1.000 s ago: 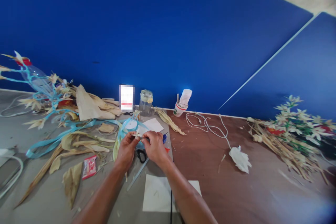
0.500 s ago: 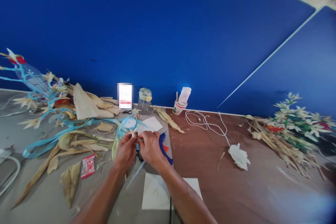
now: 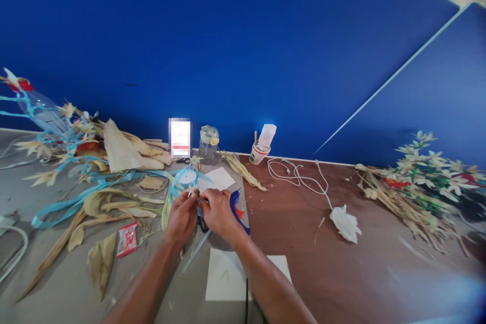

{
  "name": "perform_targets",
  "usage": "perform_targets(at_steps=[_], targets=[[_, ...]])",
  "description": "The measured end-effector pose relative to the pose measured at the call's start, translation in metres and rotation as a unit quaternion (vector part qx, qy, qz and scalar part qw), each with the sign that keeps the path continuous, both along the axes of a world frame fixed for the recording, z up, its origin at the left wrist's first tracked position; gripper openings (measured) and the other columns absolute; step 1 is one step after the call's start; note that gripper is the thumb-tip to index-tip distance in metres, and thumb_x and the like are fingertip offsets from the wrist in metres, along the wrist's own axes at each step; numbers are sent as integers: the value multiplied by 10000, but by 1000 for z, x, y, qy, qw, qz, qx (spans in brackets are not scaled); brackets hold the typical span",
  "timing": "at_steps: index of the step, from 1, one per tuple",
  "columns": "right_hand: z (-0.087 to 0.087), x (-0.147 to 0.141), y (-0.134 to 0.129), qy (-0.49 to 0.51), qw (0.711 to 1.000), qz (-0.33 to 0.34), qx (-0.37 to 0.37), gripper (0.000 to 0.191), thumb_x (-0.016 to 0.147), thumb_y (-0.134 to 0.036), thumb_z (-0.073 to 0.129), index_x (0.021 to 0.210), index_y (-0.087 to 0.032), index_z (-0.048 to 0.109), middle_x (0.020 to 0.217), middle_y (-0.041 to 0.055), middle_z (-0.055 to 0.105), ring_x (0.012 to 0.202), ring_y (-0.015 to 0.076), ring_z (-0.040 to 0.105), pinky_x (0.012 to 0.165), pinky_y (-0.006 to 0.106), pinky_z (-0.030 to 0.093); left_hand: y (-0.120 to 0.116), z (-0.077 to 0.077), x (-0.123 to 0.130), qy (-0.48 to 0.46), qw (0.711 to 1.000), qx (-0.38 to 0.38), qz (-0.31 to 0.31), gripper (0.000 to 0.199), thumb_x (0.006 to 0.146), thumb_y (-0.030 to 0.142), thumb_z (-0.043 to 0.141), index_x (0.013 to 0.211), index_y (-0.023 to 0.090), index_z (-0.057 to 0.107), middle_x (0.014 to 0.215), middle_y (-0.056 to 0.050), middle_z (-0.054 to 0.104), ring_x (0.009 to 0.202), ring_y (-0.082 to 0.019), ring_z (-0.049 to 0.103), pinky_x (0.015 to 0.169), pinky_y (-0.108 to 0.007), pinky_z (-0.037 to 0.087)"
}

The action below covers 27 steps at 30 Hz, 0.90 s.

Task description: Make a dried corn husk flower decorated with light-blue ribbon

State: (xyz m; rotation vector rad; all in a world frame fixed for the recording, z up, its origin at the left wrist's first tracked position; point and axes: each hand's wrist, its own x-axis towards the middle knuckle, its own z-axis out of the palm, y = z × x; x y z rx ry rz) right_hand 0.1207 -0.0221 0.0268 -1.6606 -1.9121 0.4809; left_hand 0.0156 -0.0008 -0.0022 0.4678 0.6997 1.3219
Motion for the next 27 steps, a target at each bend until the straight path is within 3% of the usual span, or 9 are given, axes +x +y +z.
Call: perform_targets(at_steps=[9, 16, 27], targets=[[2, 0, 1, 61, 998, -4, -7, 104, 789, -105, 563, 780, -192, 619, 820, 24, 698, 792, 166, 613, 752, 278, 374, 1, 0, 0, 43, 998, 39, 0, 141, 651, 207, 743, 723, 152, 635, 700, 14, 596, 637, -84, 529, 615, -185, 431], [-17, -5, 6, 206, 978, -29, -3, 170, 777, -93, 512, 827, -188, 643, 835, 26, 709, 771, 153, 625, 755, 263, 448, 4, -3, -1, 92, 995, 36, -5, 176, 640, 221, 751, 753, 155, 634, 690, 15, 607, 653, -111, 558, 674, -232, 442], [-27, -11, 6, 316, 948, -42, -13, 152, 730, -157, 489, 760, -167, 638, 763, 19, 683, 729, 156, 607, 734, 268, 478, 4, -3, -1, 32, 999, -12, -13, 222, 576, 155, 781, 714, 153, 607, 649, 23, 621, 614, -100, 575, 619, -208, 455]])
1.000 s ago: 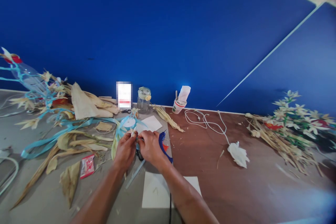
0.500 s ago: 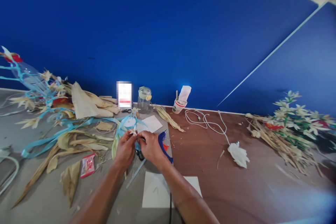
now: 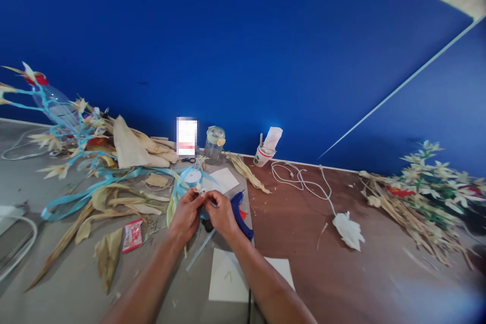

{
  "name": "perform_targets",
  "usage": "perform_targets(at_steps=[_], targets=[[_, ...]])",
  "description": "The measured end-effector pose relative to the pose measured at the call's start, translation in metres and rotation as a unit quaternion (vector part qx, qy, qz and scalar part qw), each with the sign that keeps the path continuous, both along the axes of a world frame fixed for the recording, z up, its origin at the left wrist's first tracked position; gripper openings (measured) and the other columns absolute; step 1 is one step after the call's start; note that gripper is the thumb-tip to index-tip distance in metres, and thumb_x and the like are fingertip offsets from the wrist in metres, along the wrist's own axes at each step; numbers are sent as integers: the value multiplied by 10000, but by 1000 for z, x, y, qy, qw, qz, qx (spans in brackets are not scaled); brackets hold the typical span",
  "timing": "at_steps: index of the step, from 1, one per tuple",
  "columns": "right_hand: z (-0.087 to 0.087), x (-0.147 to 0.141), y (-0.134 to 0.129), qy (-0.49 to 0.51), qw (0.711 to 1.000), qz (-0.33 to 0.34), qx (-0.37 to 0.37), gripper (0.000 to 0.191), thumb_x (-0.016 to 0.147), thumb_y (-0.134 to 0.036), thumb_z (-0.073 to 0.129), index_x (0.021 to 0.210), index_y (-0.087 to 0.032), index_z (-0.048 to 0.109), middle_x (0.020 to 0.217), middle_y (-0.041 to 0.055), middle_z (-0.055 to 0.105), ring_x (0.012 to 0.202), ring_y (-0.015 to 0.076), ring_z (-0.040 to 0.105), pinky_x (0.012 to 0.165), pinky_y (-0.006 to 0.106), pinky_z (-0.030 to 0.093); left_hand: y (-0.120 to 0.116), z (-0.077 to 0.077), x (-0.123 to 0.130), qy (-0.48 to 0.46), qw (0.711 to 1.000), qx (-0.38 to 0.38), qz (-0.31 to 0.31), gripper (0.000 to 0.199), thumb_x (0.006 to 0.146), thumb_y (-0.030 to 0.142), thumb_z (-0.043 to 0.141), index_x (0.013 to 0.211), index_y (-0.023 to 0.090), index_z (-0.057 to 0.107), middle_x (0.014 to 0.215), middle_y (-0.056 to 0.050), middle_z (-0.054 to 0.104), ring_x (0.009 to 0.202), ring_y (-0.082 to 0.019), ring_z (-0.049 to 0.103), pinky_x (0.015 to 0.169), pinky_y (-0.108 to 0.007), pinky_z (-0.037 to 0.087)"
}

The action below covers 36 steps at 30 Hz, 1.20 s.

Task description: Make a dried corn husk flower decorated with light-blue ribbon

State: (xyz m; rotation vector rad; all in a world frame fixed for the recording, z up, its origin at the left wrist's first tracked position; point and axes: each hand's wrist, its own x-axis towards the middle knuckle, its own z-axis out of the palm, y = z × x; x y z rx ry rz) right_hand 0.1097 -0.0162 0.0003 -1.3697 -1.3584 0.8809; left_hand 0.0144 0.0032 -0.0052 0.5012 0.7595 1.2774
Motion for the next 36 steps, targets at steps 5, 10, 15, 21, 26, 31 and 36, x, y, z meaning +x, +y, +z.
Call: perform_targets(at_steps=[5, 10, 15, 21, 26, 31, 36], targets=[[-1, -1, 0, 21, 1000, 7, -7, 127, 755, -248, 541, 753, -168, 640, 738, 18, 675, 701, 154, 595, 706, 268, 474, 1, 1, -1, -3, 1000, -5, -6, 237, 561, 146, 789, 708, 155, 604, 625, 35, 602, 583, -97, 567, 603, -215, 462], [-4, -6, -1, -2, 1000, 2, -3, 116, 752, -225, 524, 736, -171, 625, 714, 7, 659, 673, 145, 573, 681, 259, 465, 1, -4, -1, 11, 1000, -11, -17, 228, 556, 160, 795, 663, 157, 594, 585, 49, 569, 568, -94, 550, 609, -227, 453], [-6, -3, 0, 11, 1000, -21, 8, 116, 744, -201, 484, 669, -186, 571, 654, -17, 596, 642, 131, 522, 635, 242, 443, -5, 1, 2, -5, 999, -14, -43, 231, 551, 152, 792, 700, 157, 616, 636, 26, 605, 621, -115, 575, 656, -243, 466], [-5, 5, 4, 96, 995, -25, 0, 112, 695, -249, 561, 619, -200, 497, 597, -41, 485, 577, 115, 455, 565, 232, 403, -6, 12, -3, -29, 999, 11, -38, 224, 593, 190, 780, 791, 167, 676, 745, -2, 628, 682, -104, 573, 645, -203, 463], [-4, 2, 2, 122, 992, 13, -17, 132, 682, -267, 583, 611, -194, 500, 583, -48, 451, 550, 102, 401, 538, 226, 366, 0, 10, -6, -18, 1000, 6, 16, 211, 641, 311, 764, 749, 148, 686, 739, -15, 625, 697, -113, 563, 601, -205, 453], [-6, 1, 1, 102, 994, 24, -24, 123, 682, -263, 589, 613, -191, 516, 590, -42, 452, 569, 105, 384, 518, 217, 337, 0, 11, -8, -9, 1000, 15, -1, 182, 621, 240, 777, 651, 141, 628, 679, 10, 594, 621, -83, 530, 565, -181, 425], [-6, 1, 1, 109, 993, 24, -21, 148, 685, -260, 594, 605, -191, 491, 580, -55, 418, 559, 98, 357, 519, 219, 313, 0, 13, -10, -23, 1000, 1, 2, 204, 589, 208, 792, 624, 138, 604, 609, 29, 557, 570, -71, 503, 535, -169, 406]])
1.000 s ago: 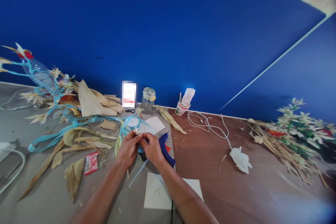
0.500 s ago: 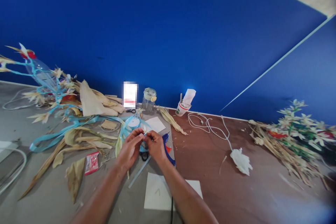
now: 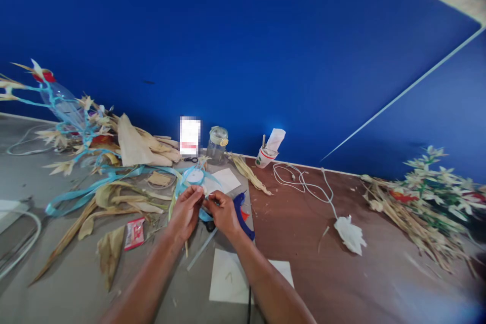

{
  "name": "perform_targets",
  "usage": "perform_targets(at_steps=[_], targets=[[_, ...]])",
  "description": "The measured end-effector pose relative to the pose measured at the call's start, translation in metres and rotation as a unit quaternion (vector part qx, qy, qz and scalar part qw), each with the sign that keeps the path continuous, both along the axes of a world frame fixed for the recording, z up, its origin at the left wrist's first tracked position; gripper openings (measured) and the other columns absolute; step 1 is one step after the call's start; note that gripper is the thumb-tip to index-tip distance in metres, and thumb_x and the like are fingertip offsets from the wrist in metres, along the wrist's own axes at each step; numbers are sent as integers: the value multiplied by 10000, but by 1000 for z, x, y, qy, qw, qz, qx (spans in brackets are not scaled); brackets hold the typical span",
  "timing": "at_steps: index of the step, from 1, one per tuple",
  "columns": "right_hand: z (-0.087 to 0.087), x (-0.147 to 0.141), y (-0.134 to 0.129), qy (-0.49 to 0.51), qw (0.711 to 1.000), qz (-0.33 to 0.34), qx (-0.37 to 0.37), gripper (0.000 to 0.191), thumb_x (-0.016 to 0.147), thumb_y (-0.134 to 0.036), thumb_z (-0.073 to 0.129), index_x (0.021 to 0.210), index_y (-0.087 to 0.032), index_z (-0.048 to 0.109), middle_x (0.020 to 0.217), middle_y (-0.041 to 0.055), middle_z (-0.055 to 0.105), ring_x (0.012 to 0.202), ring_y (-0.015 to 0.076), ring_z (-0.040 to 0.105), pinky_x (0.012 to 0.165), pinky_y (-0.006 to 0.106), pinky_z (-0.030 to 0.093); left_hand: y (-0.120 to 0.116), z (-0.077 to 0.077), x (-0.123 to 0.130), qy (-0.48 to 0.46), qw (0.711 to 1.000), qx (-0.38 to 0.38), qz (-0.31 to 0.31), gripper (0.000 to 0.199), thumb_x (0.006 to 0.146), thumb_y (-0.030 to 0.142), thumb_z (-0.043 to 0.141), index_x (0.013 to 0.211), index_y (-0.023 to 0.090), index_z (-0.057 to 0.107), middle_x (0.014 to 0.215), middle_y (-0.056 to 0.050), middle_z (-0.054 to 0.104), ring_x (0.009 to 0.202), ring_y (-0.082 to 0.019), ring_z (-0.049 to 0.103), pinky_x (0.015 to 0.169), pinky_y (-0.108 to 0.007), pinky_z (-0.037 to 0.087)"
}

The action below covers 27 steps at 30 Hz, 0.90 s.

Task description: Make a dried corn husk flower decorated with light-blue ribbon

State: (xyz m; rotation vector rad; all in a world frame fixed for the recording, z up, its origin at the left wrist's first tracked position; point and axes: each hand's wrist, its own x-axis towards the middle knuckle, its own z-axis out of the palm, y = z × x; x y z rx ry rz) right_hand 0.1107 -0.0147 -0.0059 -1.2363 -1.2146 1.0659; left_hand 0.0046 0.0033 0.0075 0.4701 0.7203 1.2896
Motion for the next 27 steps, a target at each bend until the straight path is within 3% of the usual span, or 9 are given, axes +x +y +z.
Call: perform_targets(at_steps=[8, 15, 21, 27], targets=[[1, 1, 2, 53, 998, 11, -14, 162, 673, -232, 600, 583, -192, 471, 531, -73, 384, 499, 80, 307, 481, 219, 271, -1, -2, 1, -28, 999, -18, -24, 201, 566, 193, 805, 605, 136, 616, 602, 18, 566, 574, -80, 510, 533, -173, 432], [-5, 5, 6, 73, 997, 3, -9, 179, 661, -236, 627, 567, -187, 483, 545, -65, 417, 532, 87, 342, 520, 222, 290, -2, -7, 3, -38, 999, -13, -29, 223, 661, 323, 764, 739, 134, 676, 748, -14, 617, 700, -105, 553, 621, -198, 467], [4, 8, 6, 116, 993, -17, -35, 230, 645, -284, 667, 558, -187, 476, 515, -82, 392, 498, 76, 313, 502, 222, 270, -8, -7, 7, 47, 997, 37, -56, 230, 685, 331, 750, 808, 158, 663, 723, -1, 604, 698, -115, 553, 654, -221, 448], [13, 13, 10, 200, 977, -53, -49, 260, 595, -322, 724, 583, -187, 503, 511, -77, 482, 492, 80, 414, 543, 226, 351, -7, -16, 10, 138, 985, 75, -69, 252, 695, 349, 739, 847, 163, 661, 796, -19, 637, 757, -135, 568, 721, -247, 439]])
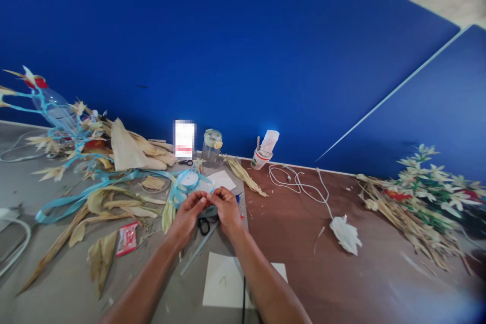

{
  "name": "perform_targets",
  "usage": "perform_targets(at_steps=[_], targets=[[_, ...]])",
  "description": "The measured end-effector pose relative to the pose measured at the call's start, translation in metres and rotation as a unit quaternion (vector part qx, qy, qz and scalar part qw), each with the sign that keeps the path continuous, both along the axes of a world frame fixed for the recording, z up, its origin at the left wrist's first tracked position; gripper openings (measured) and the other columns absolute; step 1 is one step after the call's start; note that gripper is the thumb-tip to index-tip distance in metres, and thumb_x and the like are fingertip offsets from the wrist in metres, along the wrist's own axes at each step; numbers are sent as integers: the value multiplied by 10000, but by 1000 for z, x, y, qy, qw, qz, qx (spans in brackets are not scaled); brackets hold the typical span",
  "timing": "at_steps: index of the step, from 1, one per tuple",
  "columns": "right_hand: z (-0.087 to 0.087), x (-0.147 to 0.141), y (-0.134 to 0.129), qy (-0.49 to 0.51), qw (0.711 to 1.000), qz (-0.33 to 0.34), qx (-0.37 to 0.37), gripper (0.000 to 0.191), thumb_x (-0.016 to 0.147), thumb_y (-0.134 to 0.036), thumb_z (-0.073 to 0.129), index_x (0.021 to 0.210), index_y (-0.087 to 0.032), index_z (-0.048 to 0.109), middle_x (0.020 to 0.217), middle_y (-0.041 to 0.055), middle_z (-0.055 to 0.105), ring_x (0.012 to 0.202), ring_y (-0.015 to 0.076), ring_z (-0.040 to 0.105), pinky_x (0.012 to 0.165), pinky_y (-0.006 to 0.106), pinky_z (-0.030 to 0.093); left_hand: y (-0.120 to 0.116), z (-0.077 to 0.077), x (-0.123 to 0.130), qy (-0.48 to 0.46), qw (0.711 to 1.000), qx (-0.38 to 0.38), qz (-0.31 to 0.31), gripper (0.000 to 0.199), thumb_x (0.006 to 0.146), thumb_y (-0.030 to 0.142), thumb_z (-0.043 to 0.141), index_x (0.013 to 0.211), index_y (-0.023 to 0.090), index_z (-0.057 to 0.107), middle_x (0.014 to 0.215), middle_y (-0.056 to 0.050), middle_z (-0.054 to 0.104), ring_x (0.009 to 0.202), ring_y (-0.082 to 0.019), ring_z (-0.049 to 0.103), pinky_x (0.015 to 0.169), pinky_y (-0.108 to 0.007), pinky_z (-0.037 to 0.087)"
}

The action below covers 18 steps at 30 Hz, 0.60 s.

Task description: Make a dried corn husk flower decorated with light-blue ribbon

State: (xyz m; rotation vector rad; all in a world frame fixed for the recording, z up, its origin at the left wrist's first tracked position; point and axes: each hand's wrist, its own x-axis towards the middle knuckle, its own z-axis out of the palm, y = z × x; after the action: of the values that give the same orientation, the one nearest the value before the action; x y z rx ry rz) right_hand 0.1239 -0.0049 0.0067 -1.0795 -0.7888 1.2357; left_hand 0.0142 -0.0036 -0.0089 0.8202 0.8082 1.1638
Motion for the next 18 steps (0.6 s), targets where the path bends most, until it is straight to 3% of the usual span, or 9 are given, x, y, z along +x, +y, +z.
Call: perform_targets(at_steps=[7, 13, 18], targets=[[1, 1, 1, 35, 998, 42, -10, 297, 568, -345, 756, 582, -197, 499, 468, -78, 516, 413, 86, 445, 468, 226, 375, 3, 5, -4, 0, 998, -33, -47, 279, 632, 368, 777, 749, 137, 673, 637, -2, 570, 592, -100, 486, 575, -224, 396], [5, 1, -1, 18, 998, 63, -21, 294, 561, -352, 755, 577, -197, 506, 466, -75, 524, 397, 81, 430, 463, 226, 377, 5, 5, -8, 21, 996, -21, -85, 288, 631, 384, 774, 640, 131, 639, 573, 4, 532, 565, -95, 444, 548, -224, 359], [6, -1, -2, -18, 999, 45, -5, 231, 587, -330, 728, 574, -183, 550, 502, -60, 534, 469, 87, 447, 506, 223, 375, 3, 7, -5, 8, 1000, -11, -24, 283, 609, 377, 787, 627, 151, 617, 583, 14, 532, 569, -97, 435, 562, -228, 362]])
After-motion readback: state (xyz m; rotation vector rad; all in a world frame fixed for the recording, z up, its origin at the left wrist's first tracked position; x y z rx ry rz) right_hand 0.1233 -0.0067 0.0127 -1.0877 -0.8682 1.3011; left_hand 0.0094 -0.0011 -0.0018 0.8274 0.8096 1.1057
